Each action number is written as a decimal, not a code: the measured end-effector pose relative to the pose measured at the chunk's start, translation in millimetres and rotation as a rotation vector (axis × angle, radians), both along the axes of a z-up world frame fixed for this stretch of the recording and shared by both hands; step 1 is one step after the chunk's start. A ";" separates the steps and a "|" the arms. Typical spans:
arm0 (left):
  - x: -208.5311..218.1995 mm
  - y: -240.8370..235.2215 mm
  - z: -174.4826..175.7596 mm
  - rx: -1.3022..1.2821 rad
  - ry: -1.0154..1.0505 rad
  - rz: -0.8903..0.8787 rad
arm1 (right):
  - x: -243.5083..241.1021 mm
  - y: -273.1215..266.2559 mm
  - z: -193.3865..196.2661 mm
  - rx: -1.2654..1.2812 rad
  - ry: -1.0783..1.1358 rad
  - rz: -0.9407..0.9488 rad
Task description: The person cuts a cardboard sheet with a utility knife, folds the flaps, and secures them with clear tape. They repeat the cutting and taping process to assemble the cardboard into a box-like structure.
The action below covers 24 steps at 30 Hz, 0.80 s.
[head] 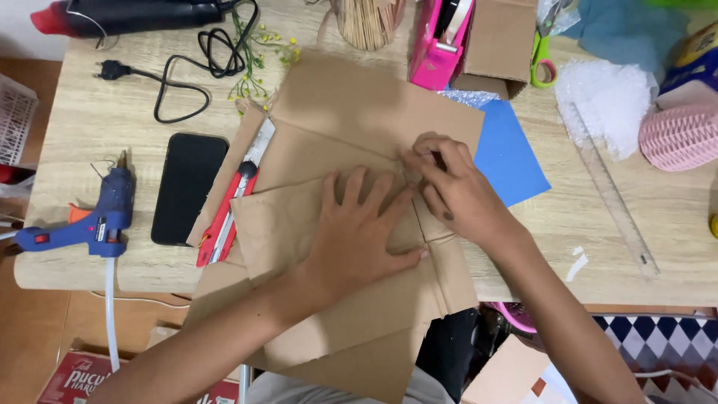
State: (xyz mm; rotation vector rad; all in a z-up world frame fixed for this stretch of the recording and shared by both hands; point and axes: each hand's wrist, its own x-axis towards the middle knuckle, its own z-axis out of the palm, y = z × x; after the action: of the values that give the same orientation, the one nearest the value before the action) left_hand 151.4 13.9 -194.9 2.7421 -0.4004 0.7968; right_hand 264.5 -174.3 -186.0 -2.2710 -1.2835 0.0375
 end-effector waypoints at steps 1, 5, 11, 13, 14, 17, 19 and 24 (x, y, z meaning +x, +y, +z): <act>1.2 1.4 1.2 0.009 0.088 0.006 | -0.1 -0.2 -2.6 -0.010 -0.115 0.019; 19.1 16.2 30.0 -0.192 0.705 -0.033 | -3.9 4.3 -13.2 -0.231 -0.286 -0.173; 39.5 29.6 60.0 -0.230 0.842 0.003 | -1.2 2.3 -4.0 -0.114 0.086 -0.276; 55.4 32.7 35.3 -0.324 0.860 -0.032 | -10.6 3.9 32.2 -0.026 0.330 -0.306; 66.6 34.9 25.4 -0.421 0.880 -0.068 | -13.7 4.8 51.8 0.064 0.575 -0.326; 57.4 38.3 93.7 -0.426 0.879 -0.085 | -8.6 -11.8 75.2 0.338 0.618 -0.262; 58.8 38.3 123.2 -0.410 0.685 -0.175 | -20.7 -15.2 110.8 0.401 0.512 -0.246; 30.3 19.2 189.2 -0.390 -0.010 -0.386 | -53.7 -31.6 165.2 0.574 0.262 -0.248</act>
State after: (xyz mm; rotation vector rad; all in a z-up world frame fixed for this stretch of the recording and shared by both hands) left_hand 181.7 33.1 -5.7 2.2080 -0.6717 0.6986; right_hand 210.9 -205.9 -20.7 -1.8338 -0.7477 -0.1056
